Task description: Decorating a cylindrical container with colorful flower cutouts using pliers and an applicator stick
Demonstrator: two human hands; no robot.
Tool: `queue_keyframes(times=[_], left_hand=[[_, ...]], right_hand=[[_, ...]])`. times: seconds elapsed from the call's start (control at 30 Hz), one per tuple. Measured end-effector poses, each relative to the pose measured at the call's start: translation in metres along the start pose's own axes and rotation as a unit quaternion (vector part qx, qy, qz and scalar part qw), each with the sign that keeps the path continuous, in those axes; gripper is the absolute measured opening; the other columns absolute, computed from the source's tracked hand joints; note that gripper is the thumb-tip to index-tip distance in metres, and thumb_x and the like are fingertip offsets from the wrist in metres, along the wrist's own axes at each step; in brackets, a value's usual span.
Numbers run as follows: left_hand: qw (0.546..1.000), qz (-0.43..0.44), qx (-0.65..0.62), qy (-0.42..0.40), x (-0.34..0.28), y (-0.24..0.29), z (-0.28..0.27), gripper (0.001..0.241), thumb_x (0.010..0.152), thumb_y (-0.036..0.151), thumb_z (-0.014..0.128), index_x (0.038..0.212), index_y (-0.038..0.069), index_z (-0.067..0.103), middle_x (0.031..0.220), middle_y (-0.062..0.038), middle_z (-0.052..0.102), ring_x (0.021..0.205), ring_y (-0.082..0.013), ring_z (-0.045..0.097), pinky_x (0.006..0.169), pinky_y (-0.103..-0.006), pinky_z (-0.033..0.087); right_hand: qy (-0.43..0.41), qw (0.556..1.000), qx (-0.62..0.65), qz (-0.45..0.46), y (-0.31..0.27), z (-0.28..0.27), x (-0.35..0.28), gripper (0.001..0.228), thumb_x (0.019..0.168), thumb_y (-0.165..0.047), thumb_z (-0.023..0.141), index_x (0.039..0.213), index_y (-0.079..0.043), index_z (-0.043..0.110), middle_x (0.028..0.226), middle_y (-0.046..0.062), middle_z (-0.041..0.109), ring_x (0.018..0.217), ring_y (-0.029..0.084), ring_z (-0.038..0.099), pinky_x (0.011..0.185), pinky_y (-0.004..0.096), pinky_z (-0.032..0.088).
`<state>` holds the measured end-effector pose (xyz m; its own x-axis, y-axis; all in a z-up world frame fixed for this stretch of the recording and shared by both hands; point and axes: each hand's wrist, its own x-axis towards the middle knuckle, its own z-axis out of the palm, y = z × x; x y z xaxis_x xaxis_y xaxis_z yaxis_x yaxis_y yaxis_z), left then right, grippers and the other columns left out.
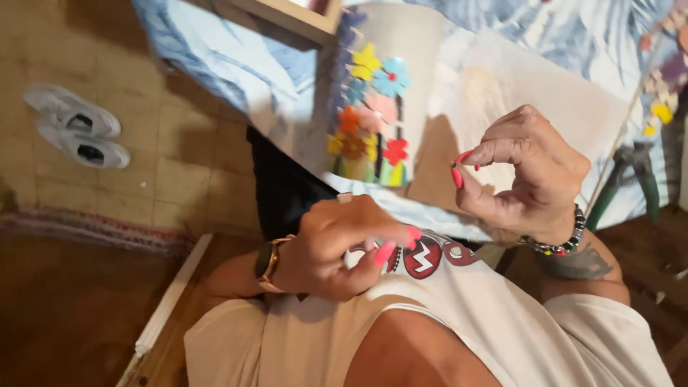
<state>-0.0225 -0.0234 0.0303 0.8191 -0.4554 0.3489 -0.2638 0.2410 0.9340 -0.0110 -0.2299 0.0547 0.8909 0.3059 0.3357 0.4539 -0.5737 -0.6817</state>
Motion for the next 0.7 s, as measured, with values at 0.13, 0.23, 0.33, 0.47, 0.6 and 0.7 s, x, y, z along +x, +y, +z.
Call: queue_keyframes(times=[0.13,0.23,0.33,0.47,0.6,0.7], left_hand=[[0.993,-0.077,0.019,-0.083,0.000,0.002,0.035,0.019,0.086,0.005,0.044,0.104,0.005,0.050,0.096,-0.005,0.061,0.063,-0.0113,0.056,0.059,-0.0206,0.048],[0.993,-0.055,0.053,-0.090,0.009,-0.001,0.068,0.024,0.089,0.012,0.038,0.112,0.006,0.043,0.096,-0.012,0.063,0.070,-0.0171,0.065,0.064,-0.0267,0.051],[0.988,-0.107,0.071,-0.088,0.020,0.003,0.100,0.034,0.090,0.026,0.031,0.108,0.003,0.048,0.106,-0.012,0.058,0.087,-0.0203,0.063,0.070,-0.0271,0.053],[0.993,-0.072,0.066,-0.066,0.024,0.000,0.129,0.030,0.089,0.020,0.032,0.097,0.000,0.052,0.093,-0.012,0.060,0.086,-0.0232,0.061,0.077,-0.0295,0.049],[0.998,-0.053,0.006,-0.036,0.022,-0.011,0.152,0.024,0.089,0.020,0.038,0.088,0.005,0.057,0.080,-0.007,0.062,0.073,-0.0213,0.062,0.065,-0.0277,0.050],[0.998,-0.042,-0.033,-0.013,0.021,-0.017,0.161,0.018,0.088,0.017,0.044,0.084,0.007,0.059,0.070,-0.006,0.060,0.062,-0.0211,0.062,0.049,-0.0263,0.049]], right_hand=[[0.068,0.997,-0.027,0.009,-0.004,-0.017,-0.042,0.012,0.071,0.008,0.063,0.077,0.005,0.053,0.068,0.015,0.049,0.058,0.025,0.044,0.057,0.032,0.037],[0.136,0.989,-0.056,0.015,-0.009,-0.024,-0.071,0.010,0.071,0.007,0.061,0.075,0.005,0.052,0.066,0.014,0.049,0.058,0.024,0.044,0.056,0.031,0.035],[0.199,0.975,-0.098,0.030,-0.017,-0.026,-0.095,0.010,0.074,0.006,0.061,0.075,0.006,0.051,0.066,0.013,0.047,0.057,0.024,0.043,0.054,0.032,0.034],[0.245,0.961,-0.118,0.058,-0.022,-0.030,-0.117,0.009,0.076,0.003,0.058,0.076,0.003,0.050,0.065,0.013,0.043,0.058,0.023,0.040,0.057,0.033,0.034],[0.292,0.946,-0.138,0.024,-0.011,-0.035,-0.136,0.013,0.074,0.002,0.065,0.073,0.006,0.053,0.062,0.014,0.043,0.056,0.026,0.042,0.056,0.036,0.038],[0.313,0.940,-0.131,-0.021,-0.002,-0.036,-0.145,0.018,0.074,0.000,0.069,0.070,0.009,0.054,0.060,0.014,0.043,0.053,0.027,0.043,0.055,0.038,0.041]])
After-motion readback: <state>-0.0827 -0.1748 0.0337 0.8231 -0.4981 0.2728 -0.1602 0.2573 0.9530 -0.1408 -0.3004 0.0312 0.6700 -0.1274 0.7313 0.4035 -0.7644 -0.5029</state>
